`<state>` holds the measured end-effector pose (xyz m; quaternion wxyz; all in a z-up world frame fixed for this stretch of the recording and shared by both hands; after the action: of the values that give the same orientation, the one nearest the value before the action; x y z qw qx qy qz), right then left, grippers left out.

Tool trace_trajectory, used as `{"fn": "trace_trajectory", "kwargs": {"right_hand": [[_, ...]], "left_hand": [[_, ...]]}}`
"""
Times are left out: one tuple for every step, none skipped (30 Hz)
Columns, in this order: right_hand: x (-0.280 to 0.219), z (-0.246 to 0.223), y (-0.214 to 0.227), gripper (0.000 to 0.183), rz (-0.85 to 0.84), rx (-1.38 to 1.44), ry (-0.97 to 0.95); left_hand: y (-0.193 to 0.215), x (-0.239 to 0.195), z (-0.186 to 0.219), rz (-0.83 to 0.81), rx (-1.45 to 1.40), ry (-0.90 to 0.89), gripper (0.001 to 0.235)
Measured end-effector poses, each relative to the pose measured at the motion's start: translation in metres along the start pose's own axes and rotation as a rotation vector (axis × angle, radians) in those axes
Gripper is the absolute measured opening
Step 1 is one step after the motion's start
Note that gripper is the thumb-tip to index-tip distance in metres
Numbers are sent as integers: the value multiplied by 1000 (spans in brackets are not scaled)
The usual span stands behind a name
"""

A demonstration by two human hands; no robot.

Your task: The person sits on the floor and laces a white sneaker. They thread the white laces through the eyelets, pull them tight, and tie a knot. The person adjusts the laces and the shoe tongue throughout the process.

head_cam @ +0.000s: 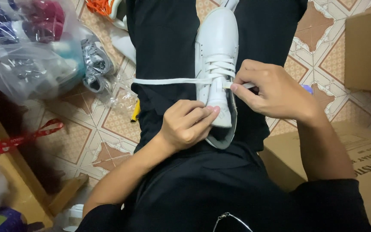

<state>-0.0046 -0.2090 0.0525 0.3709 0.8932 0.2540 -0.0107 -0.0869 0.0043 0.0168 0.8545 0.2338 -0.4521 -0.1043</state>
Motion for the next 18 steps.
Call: {"fn": "trace_trajectory", "kwargs": {"right_hand": [[2, -2, 0, 31, -3, 2, 0], [3, -3, -1, 32, -15, -3, -3], [4, -5, -2, 33, -27, -8, -6], [1, -4, -1, 33, -29, -5, -8], [-2, 4, -6, 32, -104, -83, -80], [-5, 11, -11, 34, -179, -160, -151], [-2, 10, -9, 34, -182, -157, -151], [0, 10, -10, 34, -217, -213, -150], [2, 10, -11, 35, -252, -270, -150], [6, 8, -10, 35, -251, -268, -153], [9, 8, -9, 35, -272, -257, -171], [12, 7, -8, 35, -294, -246, -188], [14, 14, -7, 35, -294, -245, -192], [16, 19, -7, 32, -299, -191, -166], [18, 23, -7, 29, -303, -136, -140], [15, 27, -9, 29, -304, -138, -140], [14, 31, -9, 29, -276, -36, -154], [12, 35, -12, 29, -254, 70, -166]], "left_hand": [[-1, 0, -1, -1, 1, 4, 24], [-2, 0, 0, 3, 7, -8, 24], [-2, -1, 1, 7, 14, -19, 24], [2, 7, 3, 5, 13, -16, 24], [6, 15, 6, -5, 22, -25, 17], [10, 24, 9, -16, 30, -33, 11], [9, 24, 8, -18, 30, -31, 11], [8, 23, 8, -24, 31, -34, 12], [8, 23, 9, -30, 31, -38, 14], [7, 22, 9, -32, 28, -38, 14], [7, 22, 9, -28, 33, -33, 16], [7, 21, 8, -23, 39, -26, 17], [6, 21, 9, -24, 36, -26, 17], [6, 20, 8, -21, 38, -15, 17], [7, 19, 7, -18, 41, -4, 17], [6, 14, 10, -16, 41, -4, 17], [3, 7, 6, -49, 26, 75, 21], [0, -2, 4, -84, 13, 161, 28]]}}
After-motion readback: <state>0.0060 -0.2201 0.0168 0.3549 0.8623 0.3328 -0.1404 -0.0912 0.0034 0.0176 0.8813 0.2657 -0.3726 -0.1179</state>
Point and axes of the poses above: each hand's wrist, its own x-axis towards the middle knuckle, its own y-axis out of the back of the hand, z = x × y, the point moved 8 cm from there along x, towards the middle knuckle
